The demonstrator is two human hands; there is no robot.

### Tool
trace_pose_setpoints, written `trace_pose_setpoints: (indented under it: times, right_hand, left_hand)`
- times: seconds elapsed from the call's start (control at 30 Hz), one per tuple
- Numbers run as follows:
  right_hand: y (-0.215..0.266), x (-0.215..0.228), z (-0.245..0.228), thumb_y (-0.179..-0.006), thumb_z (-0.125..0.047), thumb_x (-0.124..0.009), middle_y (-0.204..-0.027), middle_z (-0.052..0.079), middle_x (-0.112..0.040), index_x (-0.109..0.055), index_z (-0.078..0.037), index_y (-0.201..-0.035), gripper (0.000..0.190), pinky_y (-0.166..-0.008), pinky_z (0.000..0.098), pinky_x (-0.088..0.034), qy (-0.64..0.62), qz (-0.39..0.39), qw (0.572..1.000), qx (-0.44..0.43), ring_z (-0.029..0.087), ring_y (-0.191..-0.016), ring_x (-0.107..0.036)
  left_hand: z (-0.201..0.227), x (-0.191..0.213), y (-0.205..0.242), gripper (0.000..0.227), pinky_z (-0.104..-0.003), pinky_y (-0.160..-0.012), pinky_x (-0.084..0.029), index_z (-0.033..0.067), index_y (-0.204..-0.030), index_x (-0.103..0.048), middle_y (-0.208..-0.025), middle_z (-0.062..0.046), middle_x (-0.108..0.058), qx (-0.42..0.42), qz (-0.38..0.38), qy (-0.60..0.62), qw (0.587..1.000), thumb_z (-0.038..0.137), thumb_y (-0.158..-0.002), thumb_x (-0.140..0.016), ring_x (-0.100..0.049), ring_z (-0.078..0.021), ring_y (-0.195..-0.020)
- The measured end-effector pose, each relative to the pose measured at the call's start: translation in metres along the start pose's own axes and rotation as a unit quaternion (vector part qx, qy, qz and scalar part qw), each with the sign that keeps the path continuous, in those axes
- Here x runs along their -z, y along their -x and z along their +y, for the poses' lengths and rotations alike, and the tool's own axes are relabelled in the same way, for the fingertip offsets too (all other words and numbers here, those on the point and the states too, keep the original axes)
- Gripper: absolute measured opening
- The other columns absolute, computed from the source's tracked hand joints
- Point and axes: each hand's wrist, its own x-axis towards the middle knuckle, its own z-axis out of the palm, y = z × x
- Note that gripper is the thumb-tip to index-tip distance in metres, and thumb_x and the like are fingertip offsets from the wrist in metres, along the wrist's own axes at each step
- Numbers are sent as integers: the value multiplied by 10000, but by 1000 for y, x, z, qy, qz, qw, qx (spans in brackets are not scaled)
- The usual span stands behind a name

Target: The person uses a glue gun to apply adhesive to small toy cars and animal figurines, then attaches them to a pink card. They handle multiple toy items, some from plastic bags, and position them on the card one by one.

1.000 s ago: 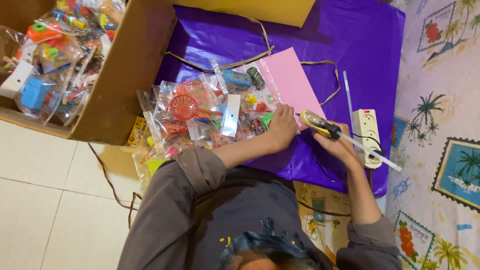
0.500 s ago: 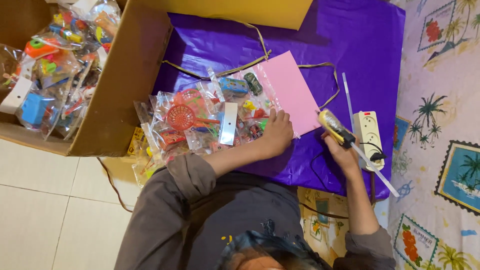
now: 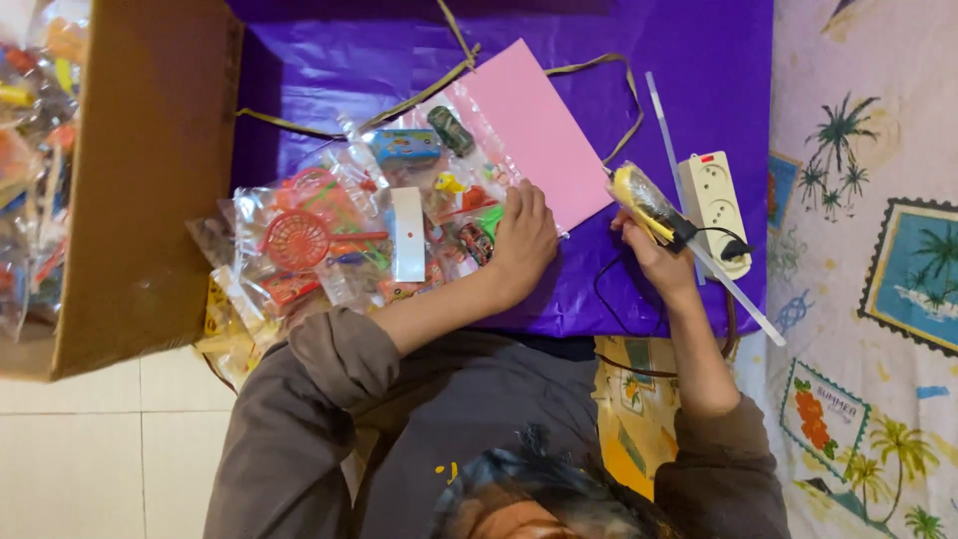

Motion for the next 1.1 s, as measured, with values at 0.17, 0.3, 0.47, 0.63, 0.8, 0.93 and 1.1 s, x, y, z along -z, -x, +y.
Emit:
trace_pose_setpoints:
  times: [0.17, 0.3, 0.47, 0.63, 0.8, 0.93, 1.1]
  right_hand:
    - [4, 0, -21, -850, -189, -692, -641, 35, -634, -760, -171, -868, 72, -656, 270, -506, -33, 31, 999, 20, 140, -656, -607]
    - [3, 4, -13, -879, -180, -674, -677, 69, -667, -766, -117, -883, 112, -656, 282, -519, -73, -13, 997, 13, 154, -672, -628]
    - [3, 16, -1, -932, -202, -637, -803, 109, -709, -757, -85, -965, 171, -725, 330, -548, -78, -52, 996, -10, 194, -751, -666]
    - [4, 17, 4, -927, -133, -620, -818, 98, -705, -756, -68, -981, 161, -739, 297, -556, -88, -53, 995, 3, 168, -773, -683]
    - [4, 17, 2, -904, -86, -610, -826, 99, -708, -748, -51, -946, 149, -736, 294, -547, -99, -50, 994, 23, 166, -763, -673]
    - [2, 21, -25, -857, -77, -627, -779, 106, -693, -755, -54, -908, 140, -726, 320, -539, -72, -46, 996, 35, 187, -735, -659]
    - [6, 13, -36, -764, 66, -681, -685, 180, -643, -680, 12, -763, 53, -696, 399, -538, -38, 5, 985, 168, 344, -661, -663]
  left_hand:
    - [-2, -4, 0, 503, -526, -1147, -236, 19, -1280, -672, -1418, -210, -532, -4, -43, 6, 999, 377, -932, -611, -380, -380, -1406]
    - [-2, -36, -4, 640, -529, -1079, -311, 29, -1192, -710, -1293, -191, -563, -4, -42, 11, 999, 534, -803, -767, -447, -375, -1307]
    - [-4, -23, -10, 472, -510, -897, -372, 15, -973, -718, -1002, -181, -601, 4, 32, 28, 999, 423, -743, -770, -545, -388, -1046]
    - [1, -4, -19, 257, -508, -801, -352, 12, -818, -679, -821, -167, -586, 19, 91, 16, 996, 260, -750, -674, -560, -385, -856]
    - [-9, -18, -27, 251, -508, -822, -351, 59, -712, -747, -742, -147, -631, -16, 82, 68, 994, 288, -742, -649, -570, -336, -767]
    - [-39, -6, -42, 323, -551, -769, -360, 53, -699, -750, -704, -179, -594, -20, 62, 141, 988, 358, -751, -654, -569, -368, -704]
    - [-80, 37, -70, 426, -589, -945, -330, 127, -828, -808, -908, -174, -755, 9, -259, 259, 931, 452, -887, -538, -699, -425, -983]
